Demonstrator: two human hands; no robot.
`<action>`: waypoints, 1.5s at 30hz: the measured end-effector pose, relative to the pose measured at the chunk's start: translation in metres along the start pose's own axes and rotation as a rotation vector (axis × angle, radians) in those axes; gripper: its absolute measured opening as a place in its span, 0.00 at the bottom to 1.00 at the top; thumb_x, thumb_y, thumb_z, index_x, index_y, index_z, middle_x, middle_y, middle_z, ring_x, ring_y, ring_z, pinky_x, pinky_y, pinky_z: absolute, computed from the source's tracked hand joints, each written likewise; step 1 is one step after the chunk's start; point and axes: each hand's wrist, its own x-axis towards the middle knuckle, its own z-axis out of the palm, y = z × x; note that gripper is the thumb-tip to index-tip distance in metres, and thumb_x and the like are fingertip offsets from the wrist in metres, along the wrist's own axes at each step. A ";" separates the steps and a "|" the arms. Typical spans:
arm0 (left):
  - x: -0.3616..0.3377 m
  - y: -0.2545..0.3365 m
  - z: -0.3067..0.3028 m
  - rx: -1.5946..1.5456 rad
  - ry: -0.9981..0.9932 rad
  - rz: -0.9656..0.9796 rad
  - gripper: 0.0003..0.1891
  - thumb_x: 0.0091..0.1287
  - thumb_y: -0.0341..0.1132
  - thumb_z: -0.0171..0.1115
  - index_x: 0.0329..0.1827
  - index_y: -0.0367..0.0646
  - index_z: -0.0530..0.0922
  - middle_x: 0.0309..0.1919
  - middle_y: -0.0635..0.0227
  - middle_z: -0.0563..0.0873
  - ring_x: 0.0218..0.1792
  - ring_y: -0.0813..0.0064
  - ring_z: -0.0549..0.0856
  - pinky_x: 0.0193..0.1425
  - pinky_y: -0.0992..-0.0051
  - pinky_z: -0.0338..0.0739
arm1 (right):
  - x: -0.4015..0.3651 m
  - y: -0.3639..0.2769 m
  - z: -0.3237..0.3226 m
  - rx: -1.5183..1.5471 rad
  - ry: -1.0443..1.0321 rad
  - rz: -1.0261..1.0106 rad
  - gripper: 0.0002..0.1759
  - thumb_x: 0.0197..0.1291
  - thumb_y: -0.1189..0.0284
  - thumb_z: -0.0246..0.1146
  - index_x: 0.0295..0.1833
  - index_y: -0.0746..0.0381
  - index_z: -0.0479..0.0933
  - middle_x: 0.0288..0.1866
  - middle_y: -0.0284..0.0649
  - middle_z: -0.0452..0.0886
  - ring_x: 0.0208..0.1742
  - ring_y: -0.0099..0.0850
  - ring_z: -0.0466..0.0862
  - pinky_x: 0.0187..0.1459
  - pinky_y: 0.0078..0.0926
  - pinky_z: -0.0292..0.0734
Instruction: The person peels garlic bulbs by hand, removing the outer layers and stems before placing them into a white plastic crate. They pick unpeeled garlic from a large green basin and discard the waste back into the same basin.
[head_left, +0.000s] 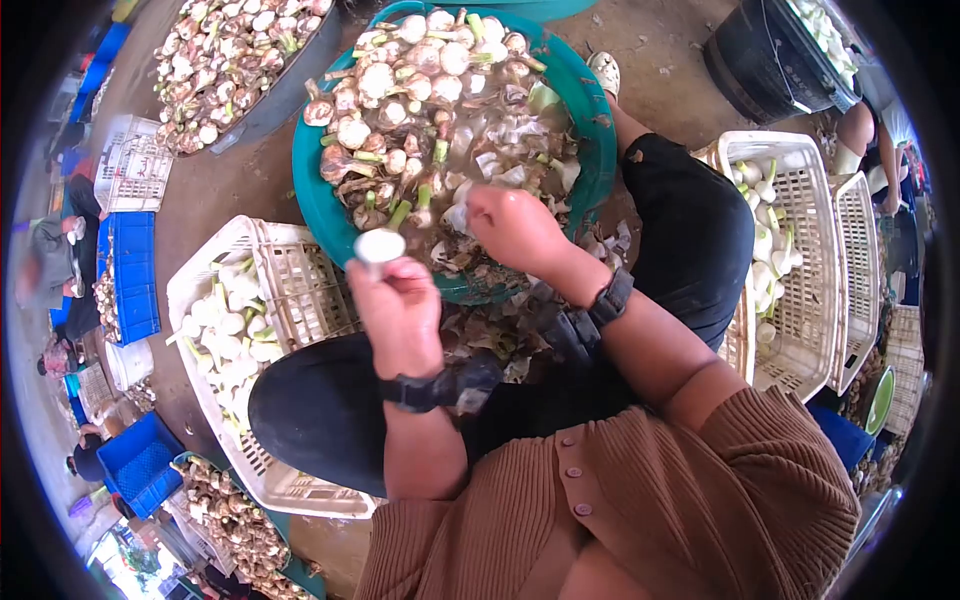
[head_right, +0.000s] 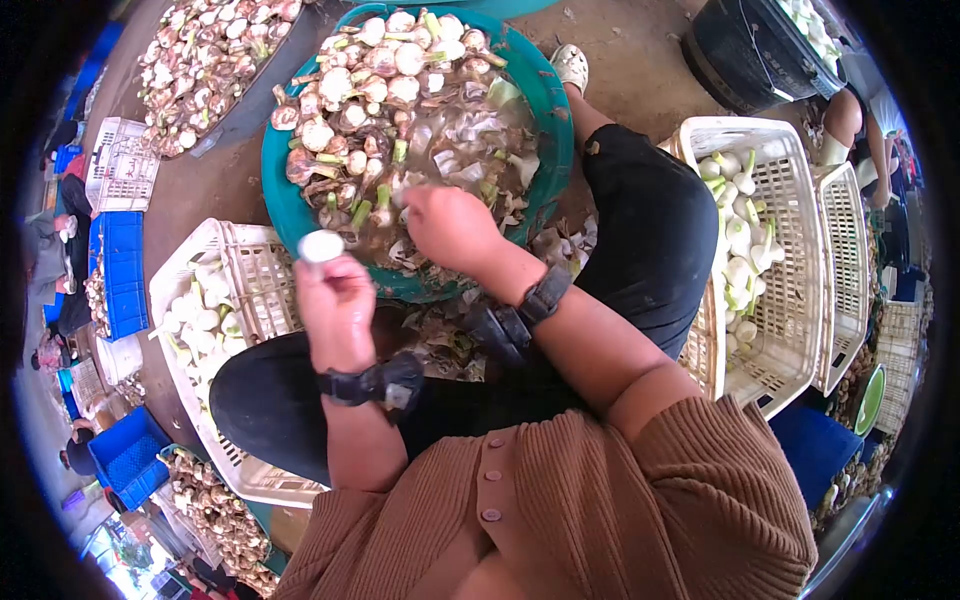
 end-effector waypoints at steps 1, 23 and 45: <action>-0.005 0.021 0.001 -0.211 -0.158 0.000 0.22 0.65 0.51 0.53 0.37 0.36 0.72 0.24 0.68 0.77 0.22 0.78 0.76 0.25 0.80 0.76 | 0.003 -0.003 -0.003 -0.090 -0.146 0.004 0.11 0.53 0.69 0.53 0.34 0.65 0.75 0.28 0.48 0.80 0.32 0.48 0.80 0.37 0.44 0.75; 0.029 -0.032 0.013 0.899 0.067 0.113 0.13 0.59 0.43 0.63 0.38 0.44 0.76 0.23 0.75 0.78 0.16 0.86 0.72 0.12 0.85 0.57 | 0.006 -0.018 0.003 -0.240 -0.431 -0.164 0.17 0.59 0.64 0.48 0.25 0.64 0.74 0.27 0.50 0.78 0.32 0.45 0.80 0.35 0.41 0.76; 0.011 -0.037 0.006 1.559 -0.727 0.882 0.12 0.59 0.24 0.58 0.46 0.35 0.76 0.49 0.57 0.79 0.53 0.62 0.78 0.53 0.68 0.74 | -0.004 0.004 -0.022 1.473 -0.256 0.587 0.17 0.64 0.64 0.53 0.51 0.66 0.70 0.39 0.37 0.79 0.32 0.25 0.79 0.30 0.23 0.76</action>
